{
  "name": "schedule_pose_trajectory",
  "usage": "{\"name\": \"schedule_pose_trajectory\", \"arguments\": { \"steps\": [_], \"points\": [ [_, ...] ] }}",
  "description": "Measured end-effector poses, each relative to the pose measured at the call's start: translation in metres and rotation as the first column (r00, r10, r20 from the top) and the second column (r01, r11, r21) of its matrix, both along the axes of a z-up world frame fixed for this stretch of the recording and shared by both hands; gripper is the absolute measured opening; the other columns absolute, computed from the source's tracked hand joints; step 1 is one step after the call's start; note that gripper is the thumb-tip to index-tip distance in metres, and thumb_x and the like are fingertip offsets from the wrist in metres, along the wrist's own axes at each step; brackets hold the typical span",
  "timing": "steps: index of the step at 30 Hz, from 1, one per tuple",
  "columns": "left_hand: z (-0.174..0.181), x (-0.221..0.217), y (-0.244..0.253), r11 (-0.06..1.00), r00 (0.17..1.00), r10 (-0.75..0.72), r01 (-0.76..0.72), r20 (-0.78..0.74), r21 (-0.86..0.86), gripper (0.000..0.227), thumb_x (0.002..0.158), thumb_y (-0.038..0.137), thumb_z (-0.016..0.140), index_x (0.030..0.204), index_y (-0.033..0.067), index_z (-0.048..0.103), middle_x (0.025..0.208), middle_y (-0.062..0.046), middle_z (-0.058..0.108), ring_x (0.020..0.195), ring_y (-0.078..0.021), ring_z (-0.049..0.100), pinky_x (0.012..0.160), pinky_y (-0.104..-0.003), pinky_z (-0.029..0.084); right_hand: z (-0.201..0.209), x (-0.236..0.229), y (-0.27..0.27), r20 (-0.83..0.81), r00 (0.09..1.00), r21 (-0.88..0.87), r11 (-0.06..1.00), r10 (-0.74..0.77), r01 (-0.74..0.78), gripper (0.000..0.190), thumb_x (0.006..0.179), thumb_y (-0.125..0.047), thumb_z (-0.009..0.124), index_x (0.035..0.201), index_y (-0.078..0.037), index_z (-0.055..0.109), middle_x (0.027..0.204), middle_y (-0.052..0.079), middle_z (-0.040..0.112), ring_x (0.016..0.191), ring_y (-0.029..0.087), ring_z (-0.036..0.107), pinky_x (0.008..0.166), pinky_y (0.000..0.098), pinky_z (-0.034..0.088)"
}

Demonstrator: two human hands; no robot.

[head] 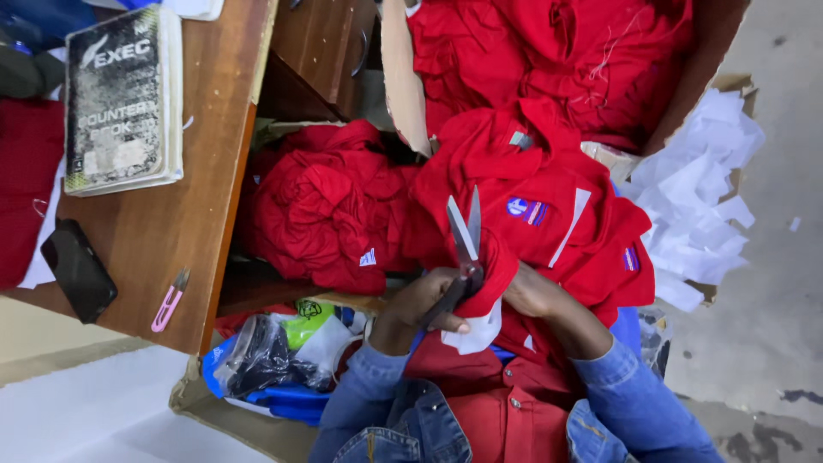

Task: The person sits on a low chair and uses scissors to cut white paper pieces from red garments. They repeatedly pick up a garment, cut the paper, and place the garment back into a pile on their lap.

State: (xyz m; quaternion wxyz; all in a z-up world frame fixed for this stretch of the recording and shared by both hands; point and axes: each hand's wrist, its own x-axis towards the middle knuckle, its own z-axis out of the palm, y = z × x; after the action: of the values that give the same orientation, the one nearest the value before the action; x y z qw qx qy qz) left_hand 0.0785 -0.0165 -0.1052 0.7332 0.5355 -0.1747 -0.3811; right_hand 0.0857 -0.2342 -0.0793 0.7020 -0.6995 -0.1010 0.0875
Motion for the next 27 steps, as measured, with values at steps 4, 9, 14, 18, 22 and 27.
{"name": "schedule_pose_trajectory", "arguments": {
  "steps": [4,9,14,18,22,27],
  "points": [
    [-0.029,-0.003,0.0,0.977,0.977,0.214,-0.214,0.023,-0.011,0.032,0.066,-0.006,0.093,0.069,0.0036,0.063,0.042,-0.003,0.056,0.037,-0.002,0.055,0.032,-0.014,0.034,0.003,-0.005,-0.038,-0.054,0.997,0.053,0.998,0.048,-0.045,0.019,0.095,-0.022,0.069,0.1,-0.004,0.071,0.073,0.006,0.064,0.07,0.019,0.057,0.061,0.0345,0.046],
    [-0.006,-0.002,-0.028,0.768,0.756,0.631,-0.641,-0.177,0.0,0.029,0.08,-0.002,0.085,0.103,-0.0064,0.07,0.068,-0.009,0.056,0.054,-0.0118,0.061,0.046,-0.024,0.05,0.016,-0.034,-0.056,-0.153,0.988,0.243,0.97,0.02,0.018,0.101,0.057,-0.084,0.079,0.108,0.003,0.075,0.07,0.009,0.069,0.062,0.014,0.06,0.051,0.0261,0.045],
    [-0.004,0.012,-0.037,0.562,0.553,0.825,-0.824,-0.117,0.074,0.027,0.085,0.007,0.084,0.103,0.0063,0.064,0.077,-0.006,0.068,0.061,-0.008,0.066,0.054,-0.017,0.052,-0.018,-0.048,-0.05,-0.279,0.837,-0.063,0.879,-0.47,0.473,0.034,0.085,-0.019,0.082,0.114,-0.01,0.068,0.09,0.006,0.067,0.079,0.018,0.063,0.071,0.0304,0.053],
    [0.031,-0.006,-0.026,0.626,0.64,0.765,-0.765,-0.071,-0.151,0.03,0.089,-0.004,0.076,0.101,0.0108,0.054,0.076,-0.011,0.063,0.062,-0.0217,0.064,0.064,-0.036,0.055,0.038,-0.051,-0.045,0.332,0.527,-0.122,0.518,-0.782,0.846,0.042,0.122,-0.04,0.04,0.12,0.001,0.051,0.113,0.018,0.057,0.105,0.029,0.055,0.096,0.0414,0.044],
    [0.053,-0.05,-0.054,0.902,0.912,0.408,-0.411,-0.053,-0.13,0.085,0.091,0.076,0.066,0.131,0.0013,0.056,0.131,-0.018,0.063,0.121,-0.0252,0.061,0.095,-0.04,0.061,-0.012,-0.063,-0.011,-0.141,0.613,0.517,0.47,-0.777,0.715,0.04,0.108,-0.022,0.065,0.143,-0.01,0.048,0.143,0.013,0.065,0.129,0.024,0.066,0.116,0.0383,0.054],
    [0.069,-0.062,-0.082,0.609,0.601,0.674,-0.781,0.429,0.137,0.038,0.09,0.023,0.076,0.115,0.0116,0.05,0.098,-0.001,0.056,0.081,-0.0146,0.056,0.078,-0.034,0.048,-0.026,-0.091,0.011,-0.359,0.776,0.428,0.647,-0.519,0.631,0.025,0.098,-0.015,0.072,0.12,-0.005,0.066,0.106,0.003,0.071,0.095,0.013,0.066,0.086,0.0289,0.054]
  ]
}}
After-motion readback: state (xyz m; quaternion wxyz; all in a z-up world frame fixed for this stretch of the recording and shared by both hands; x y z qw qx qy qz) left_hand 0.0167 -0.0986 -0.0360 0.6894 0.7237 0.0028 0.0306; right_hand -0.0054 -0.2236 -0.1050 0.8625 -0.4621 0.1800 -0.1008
